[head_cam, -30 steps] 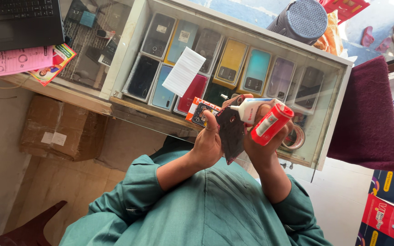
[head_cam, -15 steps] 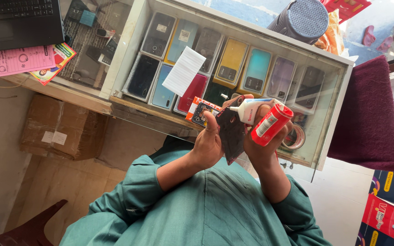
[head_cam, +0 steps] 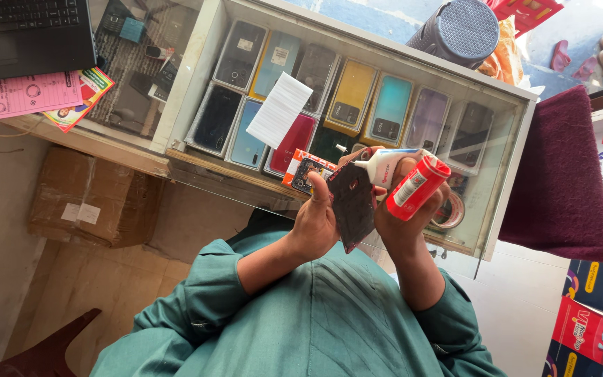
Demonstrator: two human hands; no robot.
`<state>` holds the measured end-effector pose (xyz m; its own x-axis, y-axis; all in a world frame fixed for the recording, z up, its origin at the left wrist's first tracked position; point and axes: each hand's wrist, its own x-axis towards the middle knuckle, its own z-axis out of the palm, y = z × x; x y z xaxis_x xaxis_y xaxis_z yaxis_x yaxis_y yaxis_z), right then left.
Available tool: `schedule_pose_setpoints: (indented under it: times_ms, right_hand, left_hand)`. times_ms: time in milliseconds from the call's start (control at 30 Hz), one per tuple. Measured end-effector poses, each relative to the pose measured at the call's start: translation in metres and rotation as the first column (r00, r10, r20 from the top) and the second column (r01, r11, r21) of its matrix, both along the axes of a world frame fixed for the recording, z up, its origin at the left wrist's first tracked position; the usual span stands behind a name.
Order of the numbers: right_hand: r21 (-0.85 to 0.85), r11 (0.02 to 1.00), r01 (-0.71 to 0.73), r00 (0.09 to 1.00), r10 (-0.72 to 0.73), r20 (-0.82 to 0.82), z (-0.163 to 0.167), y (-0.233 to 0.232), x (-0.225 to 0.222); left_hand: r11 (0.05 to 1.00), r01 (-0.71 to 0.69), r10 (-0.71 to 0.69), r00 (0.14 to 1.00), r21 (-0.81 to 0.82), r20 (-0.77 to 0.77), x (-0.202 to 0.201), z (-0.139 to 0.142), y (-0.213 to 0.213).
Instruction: The person disassembles a smartphone at a glass display counter, using a screwdriver to remove screws and prying open the back cover and battery compartment by hand. They handle the internal frame, reposition the phone, and then apply liquid from a red-capped bottle onto the separated back cover.
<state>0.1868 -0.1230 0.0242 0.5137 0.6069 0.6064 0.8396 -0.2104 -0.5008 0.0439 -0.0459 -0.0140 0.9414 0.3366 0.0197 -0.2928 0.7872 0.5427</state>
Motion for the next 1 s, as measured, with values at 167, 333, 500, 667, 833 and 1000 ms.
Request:
schedule_pose_setpoints:
  times_ms: [167, 333, 500, 667, 833, 1000]
  right_hand:
    - [-0.014, 1.000, 0.015, 0.998, -0.014, 0.061, 0.000, 0.000, 0.000]
    - [0.021, 1.000, 0.007, 0.999, -0.007, 0.033, -0.012, -0.005, 0.005]
    - [0.066, 0.998, -0.010, 0.979, -0.004, 0.203, -0.034, -0.013, 0.008]
    - [0.020, 1.000, -0.006, 0.964, 0.000, 0.267, -0.041, -0.017, 0.013]
    - [0.083, 0.997, 0.004, 0.987, -0.018, 0.162, -0.036, -0.011, 0.014]
    - [0.051, 0.999, 0.013, 0.982, -0.022, 0.186, -0.019, -0.008, 0.013]
  left_hand:
    - [1.000, 0.013, -0.013, 1.000, -0.025, 0.003, 0.001, 0.001, 0.000]
    - [0.999, 0.002, -0.001, 1.000, -0.043, 0.027, 0.000, 0.001, -0.001]
    - [0.979, -0.025, 0.037, 0.998, 0.203, -0.056, 0.000, -0.005, 0.002]
    - [0.998, -0.001, 0.002, 1.000, 0.058, -0.015, 0.000, -0.006, 0.002]
    - [0.998, 0.020, -0.019, 1.000, 0.055, -0.007, 0.000, -0.001, 0.004]
    - [0.999, 0.021, -0.021, 1.000, 0.047, 0.007, 0.000, 0.003, 0.005]
